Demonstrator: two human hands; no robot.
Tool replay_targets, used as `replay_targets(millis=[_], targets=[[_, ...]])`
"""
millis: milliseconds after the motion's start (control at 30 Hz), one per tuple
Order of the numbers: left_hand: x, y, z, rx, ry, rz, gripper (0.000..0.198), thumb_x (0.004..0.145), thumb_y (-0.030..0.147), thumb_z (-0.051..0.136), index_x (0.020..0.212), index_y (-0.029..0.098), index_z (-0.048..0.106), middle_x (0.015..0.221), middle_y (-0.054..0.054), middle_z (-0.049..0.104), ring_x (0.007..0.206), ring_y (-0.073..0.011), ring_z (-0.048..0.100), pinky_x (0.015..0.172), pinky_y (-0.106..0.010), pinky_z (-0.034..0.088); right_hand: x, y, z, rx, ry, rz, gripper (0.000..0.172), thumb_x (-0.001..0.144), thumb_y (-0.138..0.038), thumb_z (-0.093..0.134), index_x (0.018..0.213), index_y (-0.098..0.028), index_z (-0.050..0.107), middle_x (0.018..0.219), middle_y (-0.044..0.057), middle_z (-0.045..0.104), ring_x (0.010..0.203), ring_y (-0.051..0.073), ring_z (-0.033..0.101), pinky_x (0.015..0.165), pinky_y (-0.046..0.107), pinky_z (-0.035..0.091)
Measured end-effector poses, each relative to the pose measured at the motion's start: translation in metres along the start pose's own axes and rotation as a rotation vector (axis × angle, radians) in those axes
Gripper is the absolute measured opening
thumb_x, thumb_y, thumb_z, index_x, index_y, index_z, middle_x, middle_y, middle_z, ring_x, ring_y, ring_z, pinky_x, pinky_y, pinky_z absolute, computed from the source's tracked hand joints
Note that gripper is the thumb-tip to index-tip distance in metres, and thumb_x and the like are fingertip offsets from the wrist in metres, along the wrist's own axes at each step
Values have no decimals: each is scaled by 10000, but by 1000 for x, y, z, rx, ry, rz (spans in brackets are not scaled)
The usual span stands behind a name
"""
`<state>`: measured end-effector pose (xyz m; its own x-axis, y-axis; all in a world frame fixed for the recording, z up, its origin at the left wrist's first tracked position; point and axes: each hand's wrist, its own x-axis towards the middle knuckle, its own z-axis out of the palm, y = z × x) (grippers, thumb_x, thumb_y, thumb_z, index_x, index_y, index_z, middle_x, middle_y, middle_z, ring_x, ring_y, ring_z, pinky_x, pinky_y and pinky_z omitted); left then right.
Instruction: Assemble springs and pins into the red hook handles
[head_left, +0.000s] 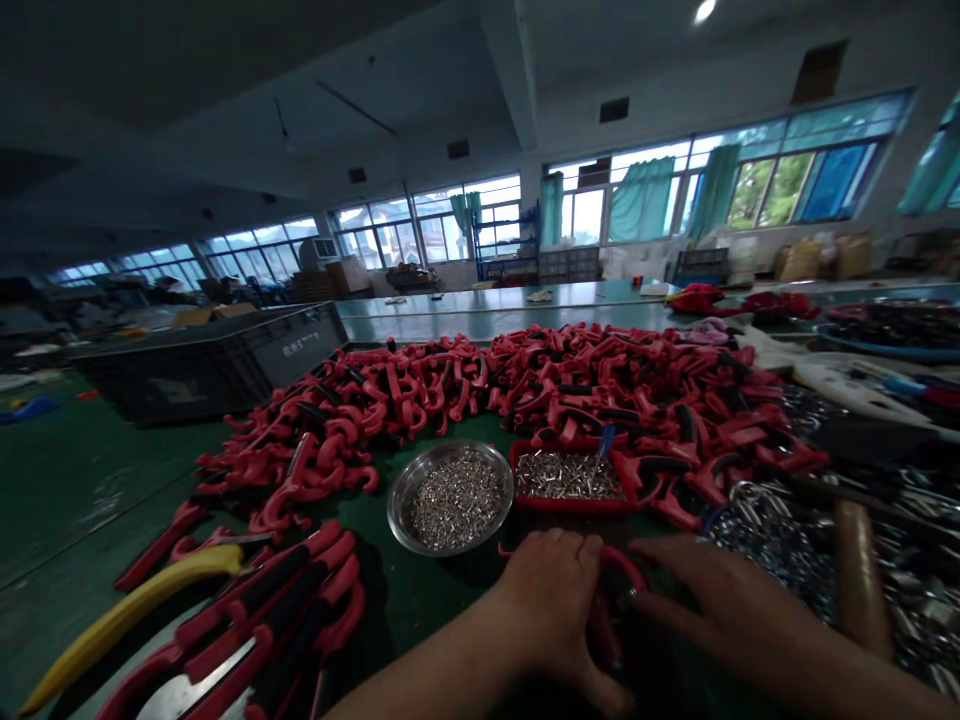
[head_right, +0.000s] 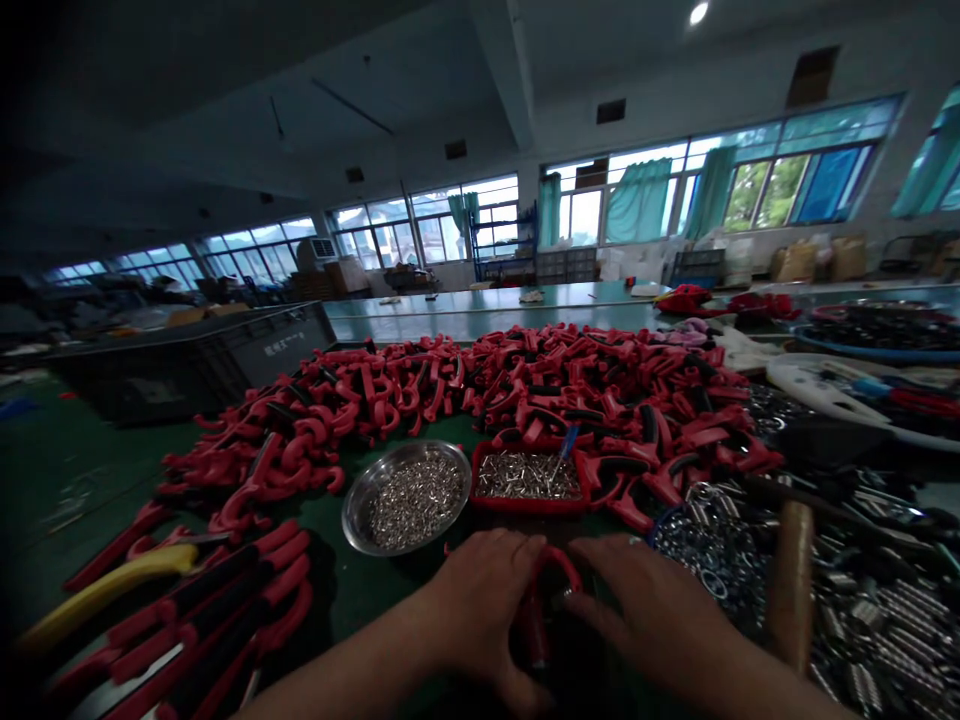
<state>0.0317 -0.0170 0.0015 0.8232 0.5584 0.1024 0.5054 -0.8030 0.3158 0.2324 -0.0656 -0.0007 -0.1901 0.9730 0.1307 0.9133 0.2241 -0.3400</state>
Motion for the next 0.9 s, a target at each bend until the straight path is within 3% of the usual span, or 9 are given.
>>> replay_targets(millis=[100,167,233,300,433,533,633,733,900], targets=[[4,-8,-4,30,-16,35,972,380,582,732,1208,142,475,1145,-167,539,972,-345,506,845,-445,397,33,5,-16,-134,5,-12,346,865,-356,434,1128,-173,564,1094,82,622,991,222,570,854,354,446],[4,-15,-16,30,-34,32,840,459,644,673,1163,211,521,1106,-110,572,950,-303,532,810,-383,427,58,4,-22,-184,-7,-5,275,897,-261,387,1064,-194,595,1045,64,637,966,192,575,847,323,435],[10,-25,-30,90,-41,-95,593,638,629,570,1100,257,562,1049,-65,603,931,-258,555,778,-335,440,85,1,-20,-211,-51,9,223,896,-237,416,998,-199,611,1018,56,633,952,190,572,847,354,429],[22,-39,-41,197,-23,-292,371,821,491,437,1058,247,584,1030,-71,610,951,-249,555,790,-355,432,109,-4,-13,-239,-119,31,179,878,-276,485,978,-178,597,1005,53,617,919,190,574,816,396,446],[58,-68,-45,290,-98,-467,236,857,317,478,1014,176,585,1013,-86,598,924,-220,563,797,-403,444,140,-13,4,-269,-227,75,201,850,-307,543,975,-153,576,984,46,596,839,171,583,730,369,487],[75,-79,-39,303,-155,-491,259,852,321,505,1044,151,542,1059,-65,561,920,-183,555,798,-395,462,143,-12,10,-252,-222,75,197,854,-297,540,983,-152,573,993,51,591,844,171,582,728,360,487],[78,-81,-34,278,-153,-471,262,855,325,497,1048,154,540,1080,-68,551,944,-190,544,818,-405,450,136,0,10,-199,-168,48,181,860,-299,529,955,-155,581,981,43,597,863,175,578,753,376,476],[73,-82,-34,225,-118,-460,264,846,357,502,1013,162,562,1044,-62,575,943,-192,546,821,-406,439,129,14,5,-115,-95,14,175,867,-302,515,922,-154,590,951,32,608,868,175,577,777,386,465],[69,-95,-40,142,-19,-488,207,798,400,506,887,248,614,934,-12,640,863,-193,586,709,-294,448,122,21,-3,29,-28,-22,127,858,-253,527,859,-143,591,851,9,622,789,152,592,725,342,477]])
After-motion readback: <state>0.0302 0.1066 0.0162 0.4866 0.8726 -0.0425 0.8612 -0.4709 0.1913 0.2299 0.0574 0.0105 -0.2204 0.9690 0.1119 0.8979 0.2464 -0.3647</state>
